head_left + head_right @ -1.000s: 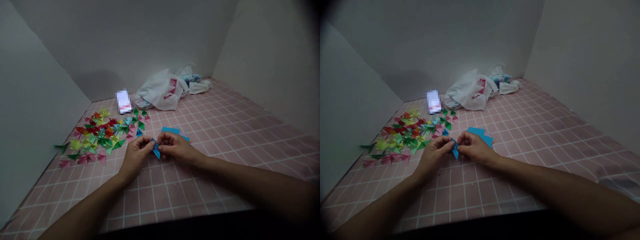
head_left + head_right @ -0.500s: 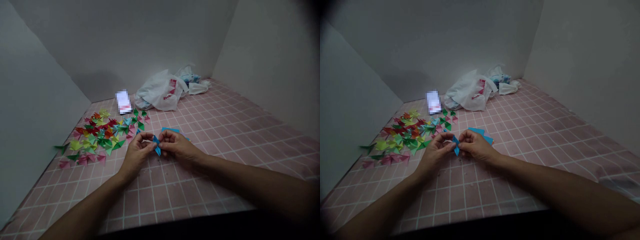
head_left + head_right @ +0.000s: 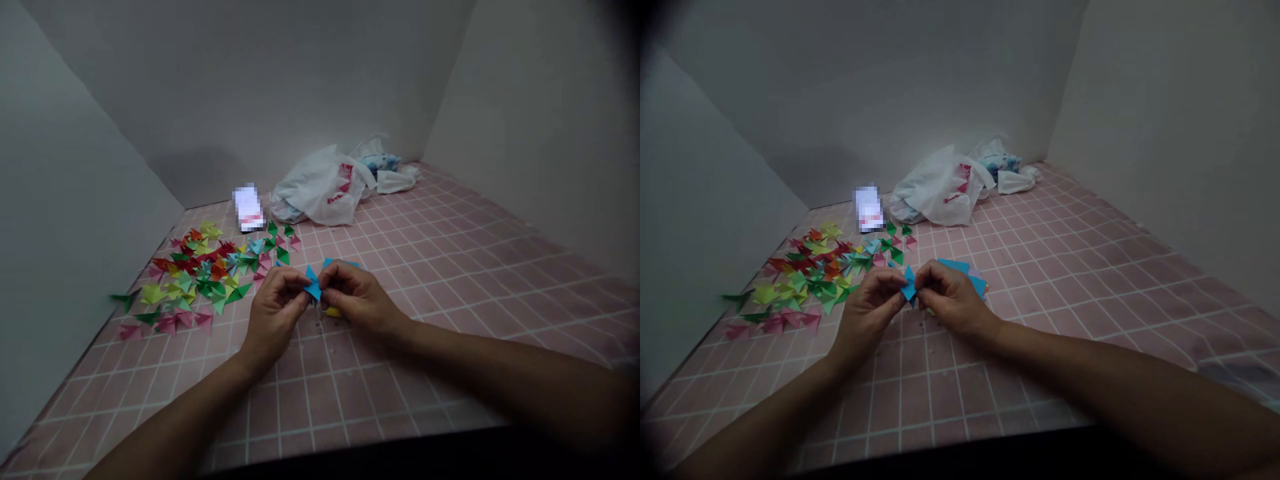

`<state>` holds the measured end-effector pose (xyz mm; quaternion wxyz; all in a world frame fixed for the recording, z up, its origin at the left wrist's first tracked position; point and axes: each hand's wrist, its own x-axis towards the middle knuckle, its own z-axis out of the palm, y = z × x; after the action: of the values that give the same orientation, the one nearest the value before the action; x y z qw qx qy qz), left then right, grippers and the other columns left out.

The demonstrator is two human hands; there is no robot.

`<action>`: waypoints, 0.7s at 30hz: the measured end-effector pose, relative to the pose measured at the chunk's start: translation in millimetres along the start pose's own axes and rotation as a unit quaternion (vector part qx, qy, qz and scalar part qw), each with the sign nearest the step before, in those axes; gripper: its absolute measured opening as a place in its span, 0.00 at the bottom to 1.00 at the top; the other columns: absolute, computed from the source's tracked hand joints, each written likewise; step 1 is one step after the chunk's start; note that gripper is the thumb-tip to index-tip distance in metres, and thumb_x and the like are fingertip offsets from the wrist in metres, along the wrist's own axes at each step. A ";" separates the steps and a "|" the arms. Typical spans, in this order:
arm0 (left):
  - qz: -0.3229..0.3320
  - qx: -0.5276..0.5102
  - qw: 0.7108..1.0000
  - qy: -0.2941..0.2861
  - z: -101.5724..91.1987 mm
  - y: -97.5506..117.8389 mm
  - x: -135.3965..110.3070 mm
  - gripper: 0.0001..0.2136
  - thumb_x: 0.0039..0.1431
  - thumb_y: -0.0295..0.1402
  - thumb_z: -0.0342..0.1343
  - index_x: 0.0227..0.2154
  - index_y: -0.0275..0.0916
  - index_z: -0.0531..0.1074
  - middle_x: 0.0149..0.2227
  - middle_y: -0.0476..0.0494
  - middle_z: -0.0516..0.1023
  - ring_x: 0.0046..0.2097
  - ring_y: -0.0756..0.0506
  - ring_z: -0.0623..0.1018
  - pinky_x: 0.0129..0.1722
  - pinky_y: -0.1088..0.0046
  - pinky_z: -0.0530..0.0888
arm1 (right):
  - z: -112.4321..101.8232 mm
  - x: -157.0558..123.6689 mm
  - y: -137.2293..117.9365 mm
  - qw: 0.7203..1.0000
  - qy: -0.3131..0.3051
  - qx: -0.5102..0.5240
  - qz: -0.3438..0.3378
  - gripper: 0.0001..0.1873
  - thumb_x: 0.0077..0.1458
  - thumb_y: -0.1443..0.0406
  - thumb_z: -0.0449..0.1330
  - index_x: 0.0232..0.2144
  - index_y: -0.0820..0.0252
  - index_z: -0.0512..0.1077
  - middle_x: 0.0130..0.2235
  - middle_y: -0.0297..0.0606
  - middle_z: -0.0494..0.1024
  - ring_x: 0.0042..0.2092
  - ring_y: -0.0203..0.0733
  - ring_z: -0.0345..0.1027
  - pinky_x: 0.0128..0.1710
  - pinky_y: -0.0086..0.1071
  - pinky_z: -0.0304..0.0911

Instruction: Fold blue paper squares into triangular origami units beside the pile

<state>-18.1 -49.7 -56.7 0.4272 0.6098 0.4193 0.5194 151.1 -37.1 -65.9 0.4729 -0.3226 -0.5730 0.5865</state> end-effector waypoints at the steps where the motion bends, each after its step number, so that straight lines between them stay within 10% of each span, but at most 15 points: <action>1: 0.007 0.014 1.000 -0.001 -0.6 -0.2 -0.2 0.03 0.55 0.27 0.63 0.32 0.40 0.76 0.36 0.47 0.72 0.38 0.49 0.74 0.40 0.73 0.72 | 0.1 -0.3 0.1 1.000 0.000 -0.004 -0.005 0.04 0.53 0.68 0.61 0.30 0.58 0.68 0.28 0.29 0.71 0.30 0.34 0.66 0.32 0.30 0.62; 21: -0.018 0.067 0.998 0.004 -4.0 3.5 -0.7 0.03 0.56 0.31 0.62 0.30 0.38 0.76 0.29 0.48 0.78 0.32 0.48 0.77 0.34 0.73 0.74 | -4.0 1.4 5.6 0.993 0.008 -0.083 -0.083 0.03 0.56 0.67 0.62 0.31 0.59 0.71 0.29 0.32 0.74 0.30 0.35 0.70 0.31 0.30 0.65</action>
<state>-21.9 -51.0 -53.1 0.3929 0.6270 0.4661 0.4850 153.4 -33.8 -71.7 0.4959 -0.3166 -0.6405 0.4936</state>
